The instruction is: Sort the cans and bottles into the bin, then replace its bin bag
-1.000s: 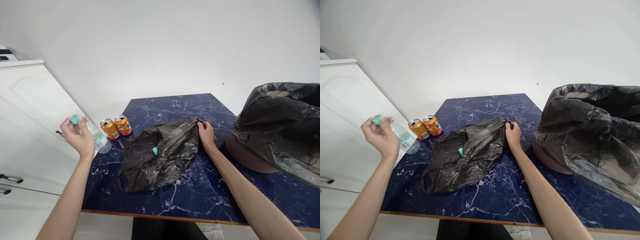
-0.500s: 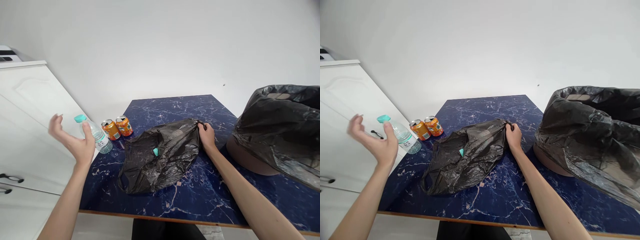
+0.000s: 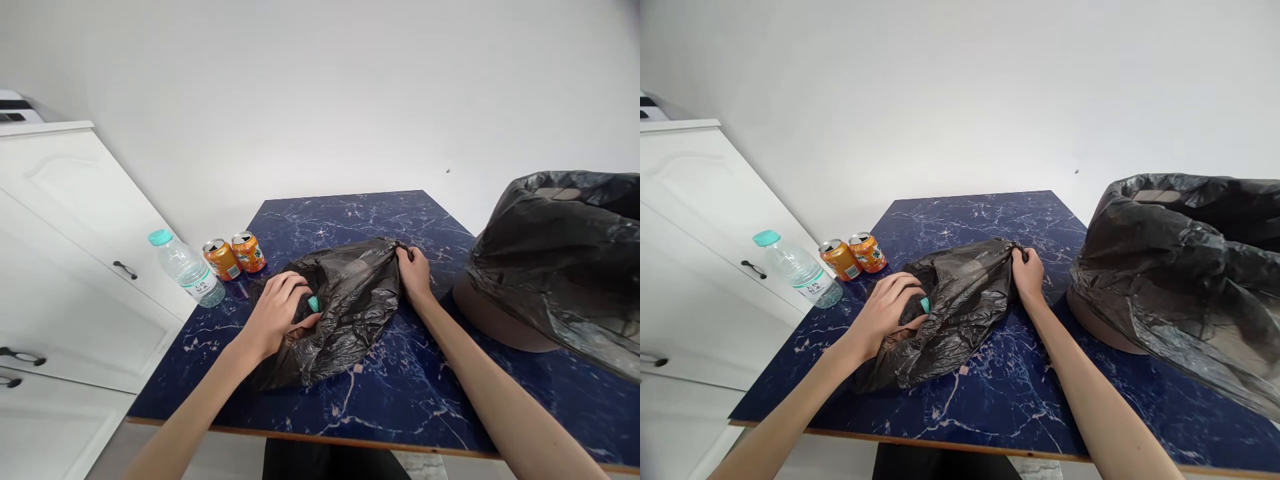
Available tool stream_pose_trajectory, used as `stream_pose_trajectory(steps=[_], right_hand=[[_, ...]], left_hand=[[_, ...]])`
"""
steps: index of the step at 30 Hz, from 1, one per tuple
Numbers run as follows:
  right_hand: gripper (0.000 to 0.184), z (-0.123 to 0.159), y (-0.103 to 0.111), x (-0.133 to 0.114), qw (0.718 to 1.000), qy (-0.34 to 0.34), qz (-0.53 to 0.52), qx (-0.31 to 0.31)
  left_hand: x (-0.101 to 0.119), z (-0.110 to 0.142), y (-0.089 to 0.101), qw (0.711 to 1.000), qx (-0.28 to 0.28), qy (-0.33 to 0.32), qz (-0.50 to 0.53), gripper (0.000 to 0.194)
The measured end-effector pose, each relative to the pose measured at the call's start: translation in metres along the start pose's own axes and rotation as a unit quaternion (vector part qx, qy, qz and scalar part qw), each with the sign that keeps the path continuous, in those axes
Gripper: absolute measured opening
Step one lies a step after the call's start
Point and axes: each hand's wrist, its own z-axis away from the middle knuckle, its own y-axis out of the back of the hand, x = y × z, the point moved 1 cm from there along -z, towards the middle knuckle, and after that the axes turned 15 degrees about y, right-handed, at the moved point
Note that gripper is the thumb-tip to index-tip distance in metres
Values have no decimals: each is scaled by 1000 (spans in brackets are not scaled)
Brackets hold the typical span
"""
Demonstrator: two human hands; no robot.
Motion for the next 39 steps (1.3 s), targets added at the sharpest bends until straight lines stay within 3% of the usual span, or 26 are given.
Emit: stream_pose_trajectory(steps=[5,9,14,17,22,25,28,31,39], right_hand=[[31,-1,0,-1,1000,-1,-7,4],[32,-2,0,-1,1000,-3,-17,9],[34,-2,-1,-1,999,-1,-38,28],[34,-2,-2,-1,998,-3,-46,45],[34,-3,-1,0,995,-14,-52,84],[32,-5,4,2,992,-27,-44,114],[32,-6,8,3,990,-35,-38,133],[32,-6,8,4,989,-43,-39,135],[32,-6,6,6,991,-53,-44,118]], left_hand=[[-4,-10,-29,999,30,25,-20,26],[2,-12,-29,998,58,29,-13,19],[15,-5,10,993,109,45,9,18],[15,1,43,980,183,73,21,14],[-2,8,93,921,377,101,-3,12],[-16,10,116,883,450,116,-58,17],[-26,11,130,866,463,157,-101,27],[-31,9,133,867,450,193,-89,33],[-46,0,111,886,405,228,-3,30]])
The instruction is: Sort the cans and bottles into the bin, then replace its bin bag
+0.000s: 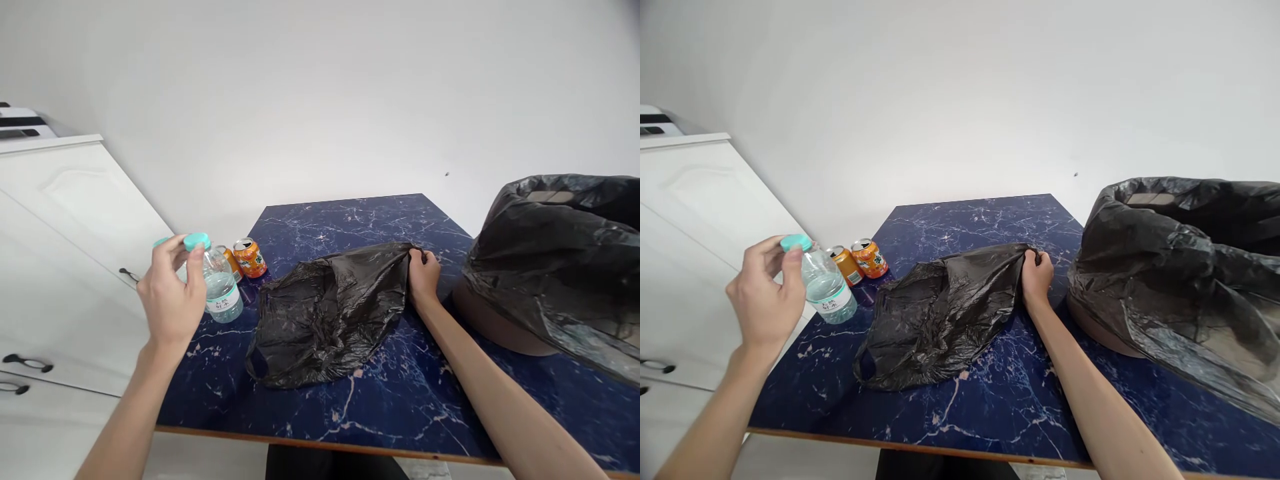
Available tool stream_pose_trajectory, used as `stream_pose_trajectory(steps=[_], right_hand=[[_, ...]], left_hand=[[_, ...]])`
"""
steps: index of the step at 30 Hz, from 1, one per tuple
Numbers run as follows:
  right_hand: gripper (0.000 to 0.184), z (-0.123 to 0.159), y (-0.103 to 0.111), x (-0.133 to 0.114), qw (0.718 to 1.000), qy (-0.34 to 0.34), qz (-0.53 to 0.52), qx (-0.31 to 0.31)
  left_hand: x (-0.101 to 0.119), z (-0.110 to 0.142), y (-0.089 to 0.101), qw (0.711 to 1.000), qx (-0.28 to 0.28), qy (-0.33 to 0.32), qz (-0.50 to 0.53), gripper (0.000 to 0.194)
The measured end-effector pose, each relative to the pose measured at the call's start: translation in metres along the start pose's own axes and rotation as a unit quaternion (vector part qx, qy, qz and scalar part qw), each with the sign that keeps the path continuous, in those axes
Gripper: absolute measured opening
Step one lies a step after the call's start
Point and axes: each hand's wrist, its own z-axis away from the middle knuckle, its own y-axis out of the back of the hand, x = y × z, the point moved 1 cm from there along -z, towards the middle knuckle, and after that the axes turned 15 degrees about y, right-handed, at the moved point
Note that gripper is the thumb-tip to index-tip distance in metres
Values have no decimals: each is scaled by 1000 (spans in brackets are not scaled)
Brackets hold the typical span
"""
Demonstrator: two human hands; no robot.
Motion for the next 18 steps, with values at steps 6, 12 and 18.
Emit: stream_pose_trajectory(steps=[6,12,18], right_hand=[[31,0,-1,1,1000,6,-1,-5],[31,0,-2,1,1000,15,-2,-7],[31,0,-1,0,1000,10,2,-17]], left_hand=[[-13,0,-25,999,7,34,30,25],[-36,-2,-50,997,-15,66,44,30],[-45,-2,-63,996,-6,81,40,30]])
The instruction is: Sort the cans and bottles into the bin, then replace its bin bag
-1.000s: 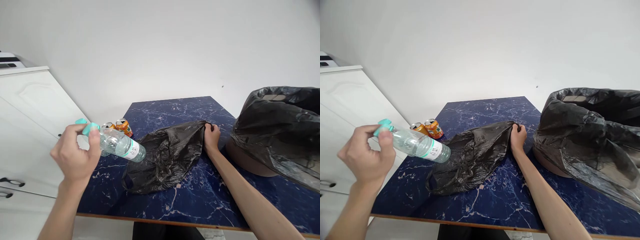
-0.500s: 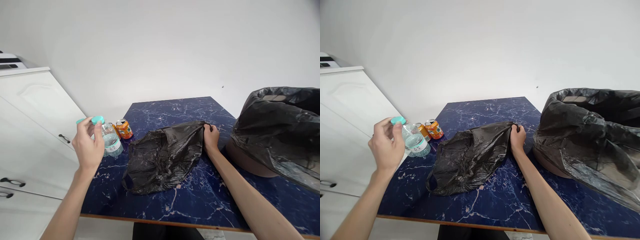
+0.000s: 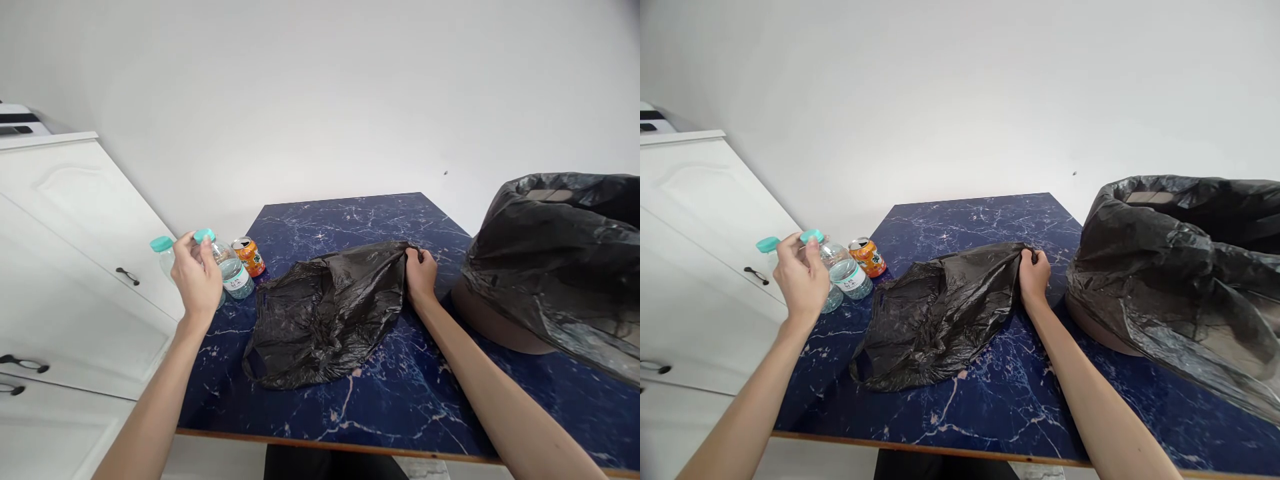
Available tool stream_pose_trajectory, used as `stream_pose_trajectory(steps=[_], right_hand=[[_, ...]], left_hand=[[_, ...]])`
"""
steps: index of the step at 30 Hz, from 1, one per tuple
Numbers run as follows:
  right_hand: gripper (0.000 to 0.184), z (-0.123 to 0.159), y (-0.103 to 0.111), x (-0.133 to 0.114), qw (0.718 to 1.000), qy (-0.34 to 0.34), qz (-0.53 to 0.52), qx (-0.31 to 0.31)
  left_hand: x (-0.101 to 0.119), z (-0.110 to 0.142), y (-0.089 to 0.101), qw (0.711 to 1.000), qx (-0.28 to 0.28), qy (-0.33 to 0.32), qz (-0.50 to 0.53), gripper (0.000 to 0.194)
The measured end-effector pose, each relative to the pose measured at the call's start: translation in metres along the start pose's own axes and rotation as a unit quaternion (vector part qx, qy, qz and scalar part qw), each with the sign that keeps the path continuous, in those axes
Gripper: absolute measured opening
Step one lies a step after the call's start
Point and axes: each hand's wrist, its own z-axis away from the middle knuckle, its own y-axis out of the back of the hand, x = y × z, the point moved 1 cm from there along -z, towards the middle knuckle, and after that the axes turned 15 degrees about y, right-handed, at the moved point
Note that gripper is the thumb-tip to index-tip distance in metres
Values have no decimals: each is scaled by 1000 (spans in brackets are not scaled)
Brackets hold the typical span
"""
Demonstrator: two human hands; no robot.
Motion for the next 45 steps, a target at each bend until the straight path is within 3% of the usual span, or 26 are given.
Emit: stream_pose_trajectory(steps=[7,16,23,28,29,30,32,33,36,41,45], right_hand=[[31,1,-1,0,1000,4,-4,0],[31,1,1,-3,1000,-3,6,-8],[31,1,3,-6,999,-7,18,-28],[30,2,4,-6,999,-5,24,-28],[30,2,4,-6,999,-5,25,-28],[30,3,5,-6,999,-5,26,-29],[30,4,6,-8,999,-6,28,-32],[30,4,7,-8,999,-6,30,-32],[30,5,9,-12,999,-13,34,-27],[29,11,14,-24,998,-51,23,-18],[30,28,27,-41,994,-94,-25,-56]], left_hand=[[1,-1,-4,1000,-23,-9,15,35],[17,6,-4,995,-70,-53,45,65],[27,8,5,993,-49,-102,31,65],[56,26,31,985,-4,-173,-19,50],[62,35,37,984,-25,-177,-9,45],[68,45,41,981,-79,-177,7,36],[77,69,45,952,-276,-129,0,18],[80,84,46,930,-352,-108,-15,22],[84,125,42,859,-509,-35,-32,60],[88,158,36,786,-609,91,50,70],[92,157,50,744,-634,140,155,56]])
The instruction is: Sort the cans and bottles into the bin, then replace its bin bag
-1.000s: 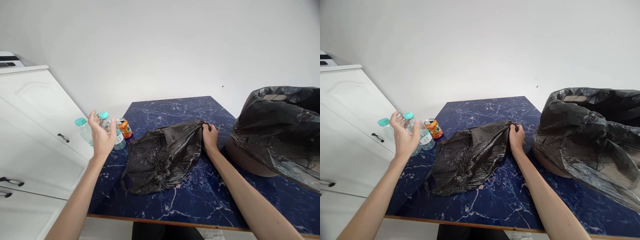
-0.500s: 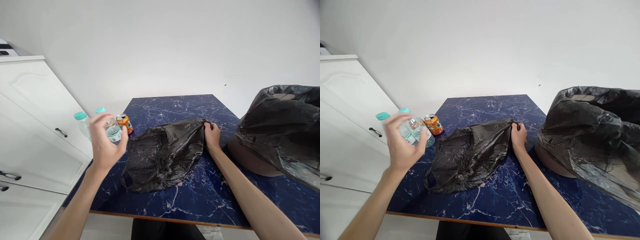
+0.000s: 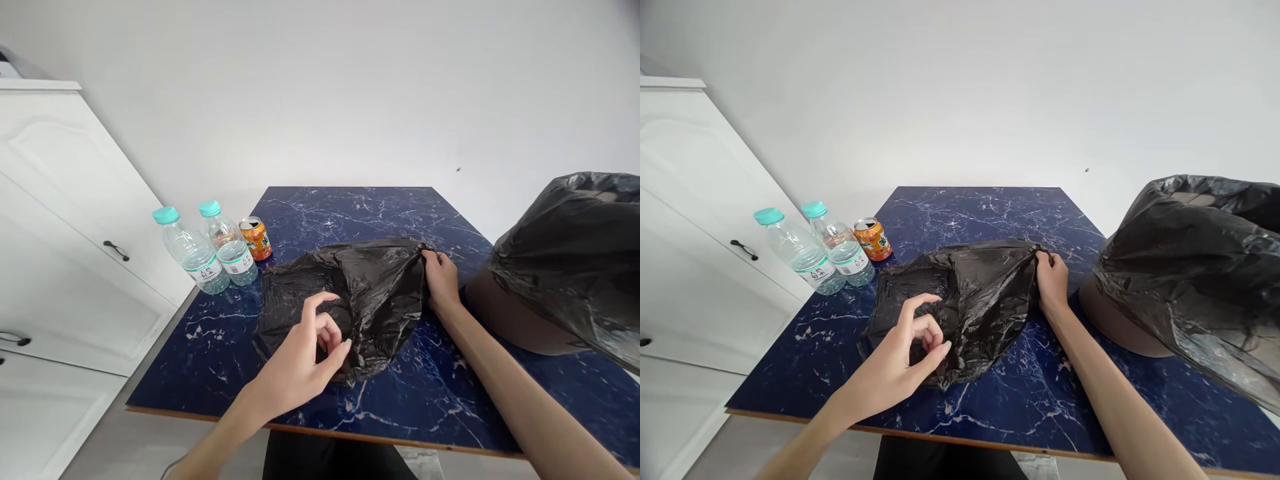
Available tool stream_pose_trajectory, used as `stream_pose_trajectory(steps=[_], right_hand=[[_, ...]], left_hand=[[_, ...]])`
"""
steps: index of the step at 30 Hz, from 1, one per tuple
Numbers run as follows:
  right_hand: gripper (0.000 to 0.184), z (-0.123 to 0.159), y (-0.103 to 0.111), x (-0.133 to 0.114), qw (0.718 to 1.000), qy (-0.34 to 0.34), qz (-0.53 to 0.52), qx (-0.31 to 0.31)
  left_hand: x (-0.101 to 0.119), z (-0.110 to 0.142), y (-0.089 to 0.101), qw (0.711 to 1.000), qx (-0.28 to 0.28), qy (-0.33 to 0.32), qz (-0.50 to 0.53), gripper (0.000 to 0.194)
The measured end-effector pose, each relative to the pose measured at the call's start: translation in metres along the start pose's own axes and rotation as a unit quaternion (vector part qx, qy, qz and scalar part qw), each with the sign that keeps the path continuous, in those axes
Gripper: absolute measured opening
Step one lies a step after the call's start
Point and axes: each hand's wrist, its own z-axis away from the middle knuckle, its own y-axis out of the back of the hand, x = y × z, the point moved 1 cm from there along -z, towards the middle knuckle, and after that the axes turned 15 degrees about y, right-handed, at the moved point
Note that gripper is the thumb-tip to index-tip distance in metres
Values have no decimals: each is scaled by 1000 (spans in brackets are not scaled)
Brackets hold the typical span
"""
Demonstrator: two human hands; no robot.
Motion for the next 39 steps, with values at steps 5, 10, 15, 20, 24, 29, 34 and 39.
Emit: stream_pose_trajectory(steps=[5,10,15,20,24,29,34,39], right_hand=[[29,37,23,-18,995,-48,-47,-70],[40,69,47,-34,989,-70,-37,-122],[57,86,70,-48,986,-52,-12,-157],[73,99,86,-64,973,87,108,-187],[70,128,93,-99,915,320,217,-117],[44,163,93,-128,840,457,226,-187],[65,175,91,-108,723,515,282,-364],[83,184,95,-93,673,533,320,-401]], left_hand=[[-7,39,12,998,-15,4,60,43],[-21,80,26,994,-105,17,-22,47],[-24,72,40,992,-31,79,-94,32],[-23,9,46,966,124,134,-186,54],[-21,-38,48,972,139,89,-166,55],[-8,-49,48,989,92,50,-106,49],[7,-22,52,989,72,31,127,35],[10,3,66,960,152,28,234,33]])
